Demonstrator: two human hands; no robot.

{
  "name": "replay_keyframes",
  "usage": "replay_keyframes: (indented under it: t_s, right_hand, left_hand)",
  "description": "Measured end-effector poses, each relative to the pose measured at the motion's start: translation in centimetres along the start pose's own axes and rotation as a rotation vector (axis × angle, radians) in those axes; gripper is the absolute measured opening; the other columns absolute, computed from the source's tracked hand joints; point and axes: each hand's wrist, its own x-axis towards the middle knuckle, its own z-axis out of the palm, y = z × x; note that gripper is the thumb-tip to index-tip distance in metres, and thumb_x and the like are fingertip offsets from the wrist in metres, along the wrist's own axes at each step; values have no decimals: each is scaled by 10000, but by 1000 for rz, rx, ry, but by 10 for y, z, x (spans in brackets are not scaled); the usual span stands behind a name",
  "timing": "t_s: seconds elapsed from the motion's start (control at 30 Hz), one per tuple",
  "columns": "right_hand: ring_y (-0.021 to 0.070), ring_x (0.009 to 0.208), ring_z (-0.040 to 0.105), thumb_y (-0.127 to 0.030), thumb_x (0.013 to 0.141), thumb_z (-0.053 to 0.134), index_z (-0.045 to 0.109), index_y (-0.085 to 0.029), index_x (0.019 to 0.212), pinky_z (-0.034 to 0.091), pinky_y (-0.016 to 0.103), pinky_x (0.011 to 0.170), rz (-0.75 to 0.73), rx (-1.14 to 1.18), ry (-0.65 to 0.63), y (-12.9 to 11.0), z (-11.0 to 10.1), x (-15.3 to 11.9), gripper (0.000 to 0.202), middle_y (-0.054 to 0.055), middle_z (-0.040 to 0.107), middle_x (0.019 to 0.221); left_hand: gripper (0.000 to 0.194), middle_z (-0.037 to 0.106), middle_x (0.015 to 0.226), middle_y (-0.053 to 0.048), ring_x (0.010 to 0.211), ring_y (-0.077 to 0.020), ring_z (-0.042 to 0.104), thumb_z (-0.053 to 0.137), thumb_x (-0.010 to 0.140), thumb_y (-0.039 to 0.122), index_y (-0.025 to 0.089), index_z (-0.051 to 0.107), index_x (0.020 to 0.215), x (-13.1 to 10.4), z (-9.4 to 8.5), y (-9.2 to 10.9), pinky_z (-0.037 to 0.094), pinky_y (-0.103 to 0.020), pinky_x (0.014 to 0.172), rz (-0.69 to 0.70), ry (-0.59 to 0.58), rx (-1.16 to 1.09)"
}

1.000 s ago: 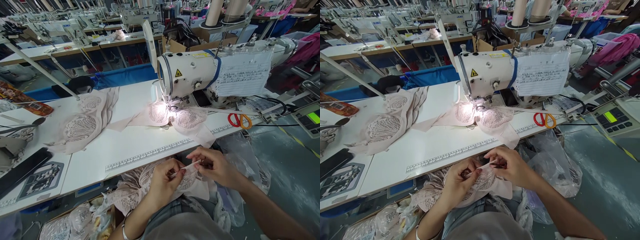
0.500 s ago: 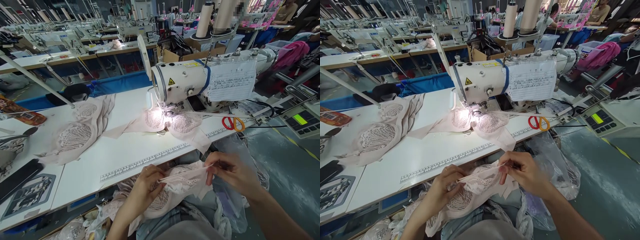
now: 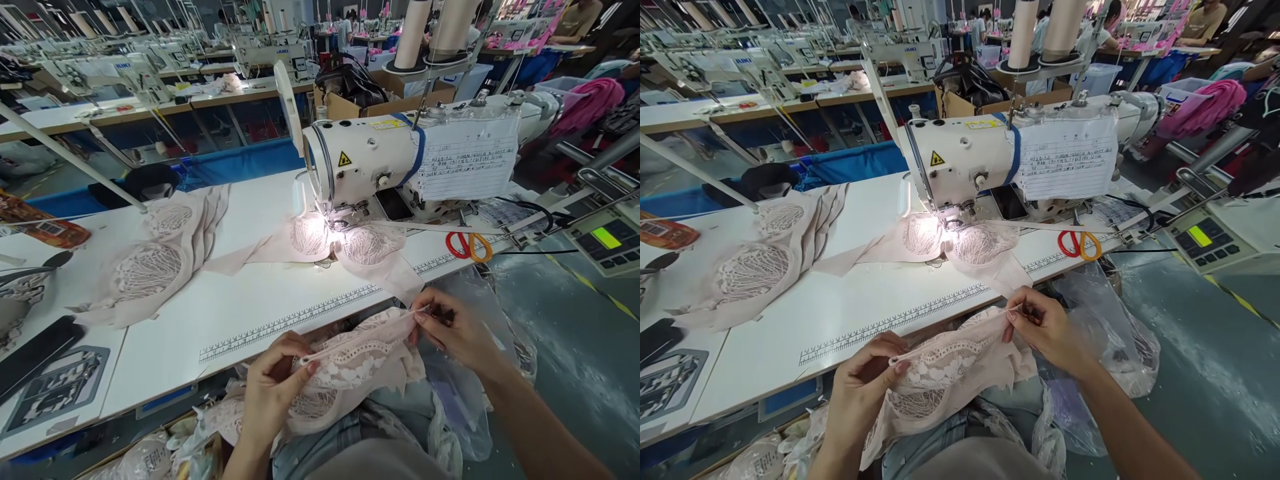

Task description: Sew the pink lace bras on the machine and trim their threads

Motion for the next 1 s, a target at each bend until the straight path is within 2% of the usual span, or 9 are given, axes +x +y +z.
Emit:
replay_keyframes:
  t_s: [0.13, 0.27, 0.4, 0.6, 0.73, 0.83, 0.93, 1.0]
  right_hand:
    - [68, 383, 419, -474, 845, 725, 618, -221, 904, 366, 217, 375, 54, -59, -24, 4, 3, 4, 280, -21, 651, 669]
    - [69, 387, 448, -494, 883, 666, 653, -201, 822, 389, 233, 374, 19, -198, 52, 3, 5, 7, 299, -5, 623, 695]
    - [84, 382, 457, -529, 865, 678, 657, -199, 795, 412, 257, 389, 45, -161, 76, 1, 4, 9, 338, -5, 624, 664]
    - [99, 374, 461, -571, 833, 694, 672, -211, 830, 416, 276, 389, 79, -142, 94, 7, 1, 11, 360, -10, 629, 642]
    - [107, 390, 507, -560, 847, 688, 709, -226, 953, 484, 310, 442, 92, -205, 62, 11, -3, 11, 351, 13, 653, 761]
    - [99, 400, 519, -547, 856, 684, 705, -219, 877, 516, 316, 480, 76, -238, 33, 9, -3, 12, 329, 14, 635, 797]
    - [98, 396, 481, -566, 859, 669, 665, -215, 780, 461, 280, 412, 60, -256, 59, 5, 0, 13, 360, 5, 615, 700]
    - [111, 403, 478, -586, 852, 667, 652, -220, 781, 430, 268, 387, 73, -253, 78, 4, 1, 13, 374, 6, 624, 648]
  left_hand:
    - [104, 640, 815, -18, 832, -163, 579, 751, 834, 134, 229, 708, 834, -3, 4, -2, 488, -248, 726, 62, 128, 107]
    - [106, 648, 841, -20, 856, -179, 588, 771, 810, 143, 230, 709, 809, -3, 3, -3, 498, -264, 723, 91, 191, 167]
    - [100, 653, 897, -23, 882, -187, 604, 779, 799, 155, 239, 726, 810, -1, 2, -4, 508, -273, 724, 77, 217, 192]
    - [119, 651, 836, -2, 819, -163, 591, 782, 803, 158, 261, 744, 850, -1, 6, -5, 487, -252, 672, 90, 254, 195]
    - [106, 650, 809, 0, 799, -159, 591, 794, 796, 167, 254, 737, 816, -1, 10, -2, 486, -254, 671, 81, 265, 167]
    - [99, 651, 803, -7, 801, -166, 597, 804, 789, 176, 245, 736, 810, -1, 11, -1, 491, -261, 674, 84, 273, 157]
    - [87, 647, 820, -16, 815, -171, 604, 798, 796, 177, 238, 737, 808, -1, 10, -1, 497, -267, 679, 85, 264, 151]
    - [86, 644, 835, -18, 824, -174, 606, 795, 798, 174, 237, 736, 802, 0, 9, -1, 497, -269, 682, 80, 258, 143]
